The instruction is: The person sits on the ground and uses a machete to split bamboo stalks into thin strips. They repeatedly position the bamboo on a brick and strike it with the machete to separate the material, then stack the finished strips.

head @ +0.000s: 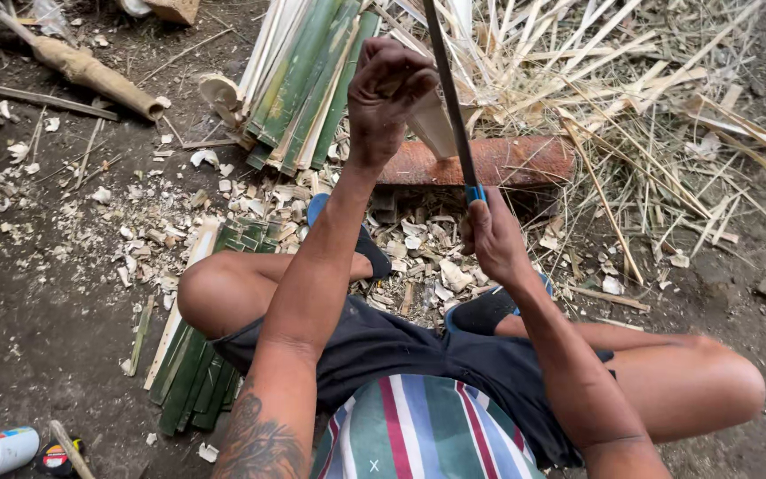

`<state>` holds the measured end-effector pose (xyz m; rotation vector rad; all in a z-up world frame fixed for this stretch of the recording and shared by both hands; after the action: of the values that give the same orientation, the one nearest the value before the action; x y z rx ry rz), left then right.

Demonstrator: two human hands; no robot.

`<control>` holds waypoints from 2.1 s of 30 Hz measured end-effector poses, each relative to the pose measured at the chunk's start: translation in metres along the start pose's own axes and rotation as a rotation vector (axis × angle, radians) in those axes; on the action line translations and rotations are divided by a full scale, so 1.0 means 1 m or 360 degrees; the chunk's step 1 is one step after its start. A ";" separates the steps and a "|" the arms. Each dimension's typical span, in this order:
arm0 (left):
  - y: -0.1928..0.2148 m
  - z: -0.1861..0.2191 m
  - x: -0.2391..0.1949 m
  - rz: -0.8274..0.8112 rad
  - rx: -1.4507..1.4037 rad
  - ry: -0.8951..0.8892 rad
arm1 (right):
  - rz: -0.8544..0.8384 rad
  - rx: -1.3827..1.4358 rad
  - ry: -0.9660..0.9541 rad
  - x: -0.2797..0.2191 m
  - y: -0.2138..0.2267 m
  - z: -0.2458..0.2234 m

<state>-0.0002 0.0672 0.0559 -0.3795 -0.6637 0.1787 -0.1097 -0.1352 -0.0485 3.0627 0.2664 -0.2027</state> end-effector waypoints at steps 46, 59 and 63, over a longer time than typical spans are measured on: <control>0.023 0.001 0.000 0.0794 0.0363 0.0008 | 0.0297 -0.0555 0.0183 0.030 -0.032 0.059; 0.021 0.034 0.001 0.0243 0.0825 -0.0321 | 0.0284 -0.1036 -0.0388 0.046 0.038 0.230; 0.003 0.019 0.003 0.0002 0.1160 -0.0302 | 0.0118 -0.0344 -0.0268 0.028 0.002 0.115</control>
<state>-0.0105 0.0765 0.0700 0.3416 -0.7364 0.4433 -0.0964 -0.1409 -0.1664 2.8149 0.1538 -0.3977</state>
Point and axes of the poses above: each hand's wrist, its own x-axis towards the middle knuckle, its own y-axis out of the back of the hand, z = x × y, the point moved 10 cm from there along x, towards the middle knuckle, and after that the axes turned 10 degrees about z, right-handed, at the moved point
